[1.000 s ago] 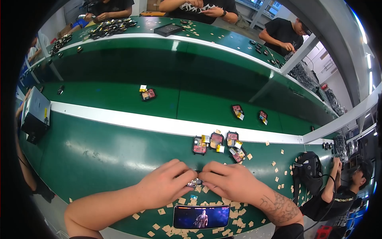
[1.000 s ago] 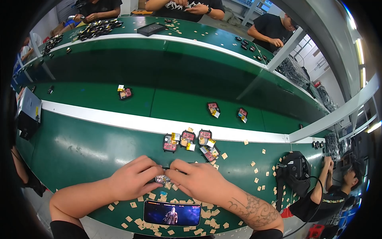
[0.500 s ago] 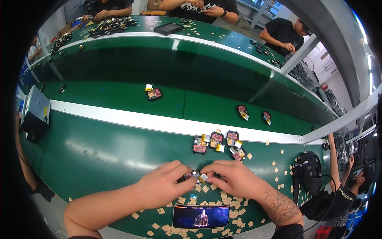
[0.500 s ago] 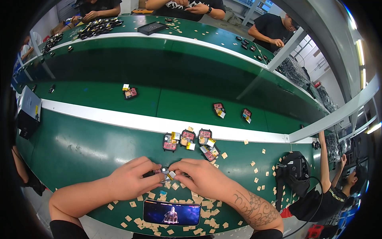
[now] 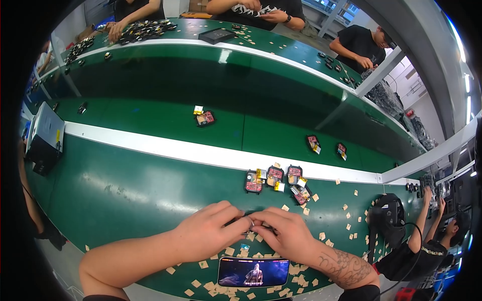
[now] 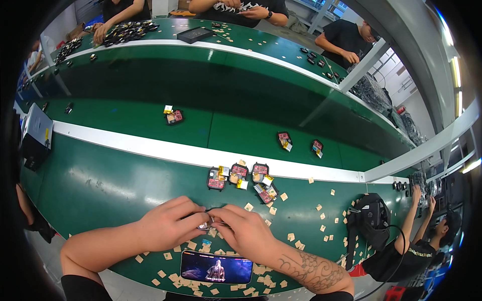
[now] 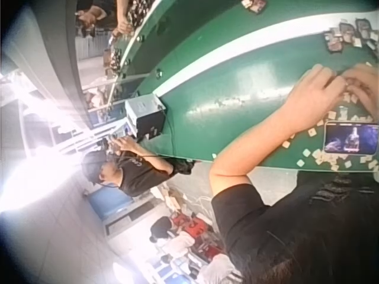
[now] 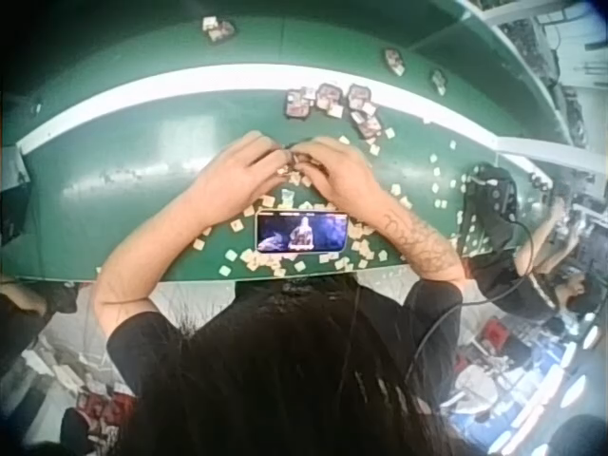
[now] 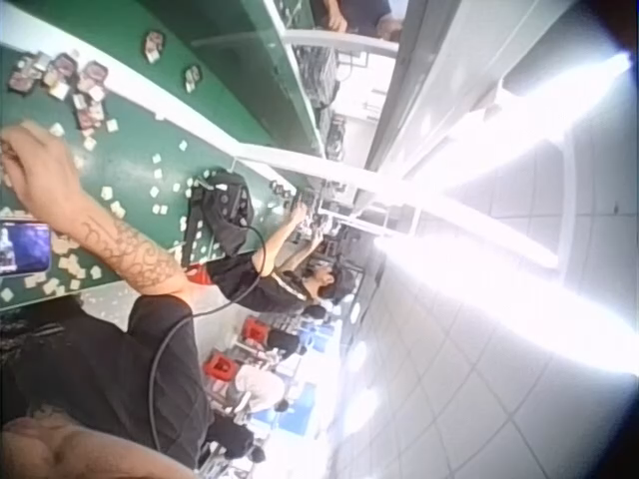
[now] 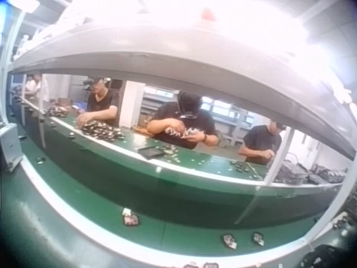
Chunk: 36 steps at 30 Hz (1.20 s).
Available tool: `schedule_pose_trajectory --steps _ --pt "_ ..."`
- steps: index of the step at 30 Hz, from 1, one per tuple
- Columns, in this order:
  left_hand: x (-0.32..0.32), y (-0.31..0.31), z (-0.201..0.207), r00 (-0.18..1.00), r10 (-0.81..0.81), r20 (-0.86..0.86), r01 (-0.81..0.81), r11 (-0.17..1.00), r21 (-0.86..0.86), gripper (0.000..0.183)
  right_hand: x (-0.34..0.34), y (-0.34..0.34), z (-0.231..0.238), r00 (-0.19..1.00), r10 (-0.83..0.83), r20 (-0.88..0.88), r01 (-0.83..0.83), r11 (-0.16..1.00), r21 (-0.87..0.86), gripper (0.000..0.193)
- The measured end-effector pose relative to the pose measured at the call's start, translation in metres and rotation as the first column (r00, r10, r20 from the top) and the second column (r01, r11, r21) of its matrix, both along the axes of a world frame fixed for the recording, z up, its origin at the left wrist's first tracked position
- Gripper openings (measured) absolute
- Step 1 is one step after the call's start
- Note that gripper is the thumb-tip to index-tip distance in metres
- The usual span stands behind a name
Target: Manually assembling and inspecting small electronic circuit components on a production line.
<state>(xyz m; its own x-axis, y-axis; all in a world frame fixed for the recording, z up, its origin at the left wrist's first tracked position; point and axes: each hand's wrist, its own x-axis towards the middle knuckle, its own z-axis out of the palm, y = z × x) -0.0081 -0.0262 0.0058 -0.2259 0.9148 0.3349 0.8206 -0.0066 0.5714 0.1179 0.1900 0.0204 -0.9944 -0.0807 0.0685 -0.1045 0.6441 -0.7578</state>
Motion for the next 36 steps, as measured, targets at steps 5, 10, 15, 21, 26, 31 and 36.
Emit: schedule_pose_trajectory --steps 5,10,15,21,26,31,36 --pt "0.001 -0.004 -0.002 0.999 0.013 0.041 -0.013 1.0 -0.009 0.034 -0.004 -0.004 0.004 0.997 -0.053 0.057 0.056 0.998 -0.043 0.022" --pt "0.002 -0.003 0.001 0.997 0.014 0.072 -0.012 1.0 -0.022 0.037 -0.004 -0.014 0.01 0.995 -0.099 0.017 0.099 0.995 0.025 0.014" --pt "0.003 -0.002 0.007 0.995 0.019 0.097 -0.016 0.999 -0.036 0.041 -0.02 -0.012 0.016 0.993 -0.093 0.069 0.087 0.992 0.094 0.012" --pt "0.001 0.005 0.001 1.0 0.017 0.008 -0.018 1.0 0.024 0.049 -0.025 0.005 0.007 0.989 -0.089 0.12 0.102 0.989 -0.107 0.028" --pt "0.011 0.003 -0.003 0.991 0.03 -0.127 -0.012 0.99 0.142 0.051 -0.024 0.016 -0.011 0.984 0.059 0.167 -0.027 0.982 -0.19 0.024" --pt "0.018 0.01 0.013 0.975 0.001 -0.22 0.051 0.972 0.229 0.048 -0.007 0.015 -0.004 0.972 0.051 0.231 0.063 0.885 -0.461 0.013" --pt "0.021 0.053 0.048 0.971 -0.016 -0.239 0.076 0.967 0.243 0.045 0.017 0.042 0.021 0.98 -0.035 0.194 0.145 0.797 -0.586 0.016"
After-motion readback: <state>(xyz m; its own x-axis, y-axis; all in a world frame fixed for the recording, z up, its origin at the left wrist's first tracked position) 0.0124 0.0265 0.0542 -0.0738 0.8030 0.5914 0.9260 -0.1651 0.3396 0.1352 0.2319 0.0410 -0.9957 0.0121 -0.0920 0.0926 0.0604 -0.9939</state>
